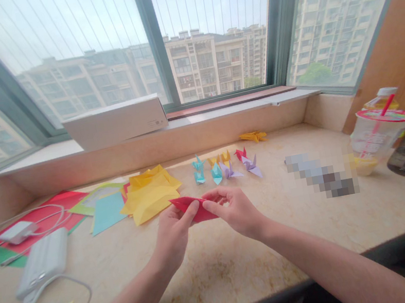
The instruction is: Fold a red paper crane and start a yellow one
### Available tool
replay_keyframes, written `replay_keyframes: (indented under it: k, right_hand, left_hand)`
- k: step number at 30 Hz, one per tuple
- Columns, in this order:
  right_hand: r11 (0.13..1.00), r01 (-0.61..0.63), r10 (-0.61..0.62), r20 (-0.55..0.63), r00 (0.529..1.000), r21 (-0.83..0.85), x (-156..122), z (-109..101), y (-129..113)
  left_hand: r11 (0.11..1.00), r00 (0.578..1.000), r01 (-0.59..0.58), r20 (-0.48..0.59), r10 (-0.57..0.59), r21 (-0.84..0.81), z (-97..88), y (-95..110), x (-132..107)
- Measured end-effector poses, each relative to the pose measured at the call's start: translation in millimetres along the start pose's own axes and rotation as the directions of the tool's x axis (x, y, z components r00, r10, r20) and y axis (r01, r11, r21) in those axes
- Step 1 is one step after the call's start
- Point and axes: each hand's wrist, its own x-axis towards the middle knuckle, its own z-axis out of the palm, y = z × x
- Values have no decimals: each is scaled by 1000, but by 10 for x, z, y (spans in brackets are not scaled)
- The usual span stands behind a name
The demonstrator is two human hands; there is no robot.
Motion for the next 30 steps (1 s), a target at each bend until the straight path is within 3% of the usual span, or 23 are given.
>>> replay_keyframes:
  k: [8,15,19,25,30]
  right_hand:
    - [995,-81,81,-8,997,65,7,1,-79]
    - [986,-108,102,52,993,128,33,-40,-44]
    - [994,28,-34,-56,998,-107,18,-29,-57]
    - [893,262,-316,-96,944,-365,-25,16,-62]
    - [847,318,-398,-112,910,-427,-37,36,-54]
  left_hand:
    - [999,999,18,43,-16,-47,-7,-36,22]
    - [985,992,-113,71,104,132,-21,-1,15]
    - [985,994,-109,40,104,136,18,9,-27]
    - [995,997,-57,53,53,84,29,27,-28]
    - [998,997,-55,61,53,30,-11,-31,19]
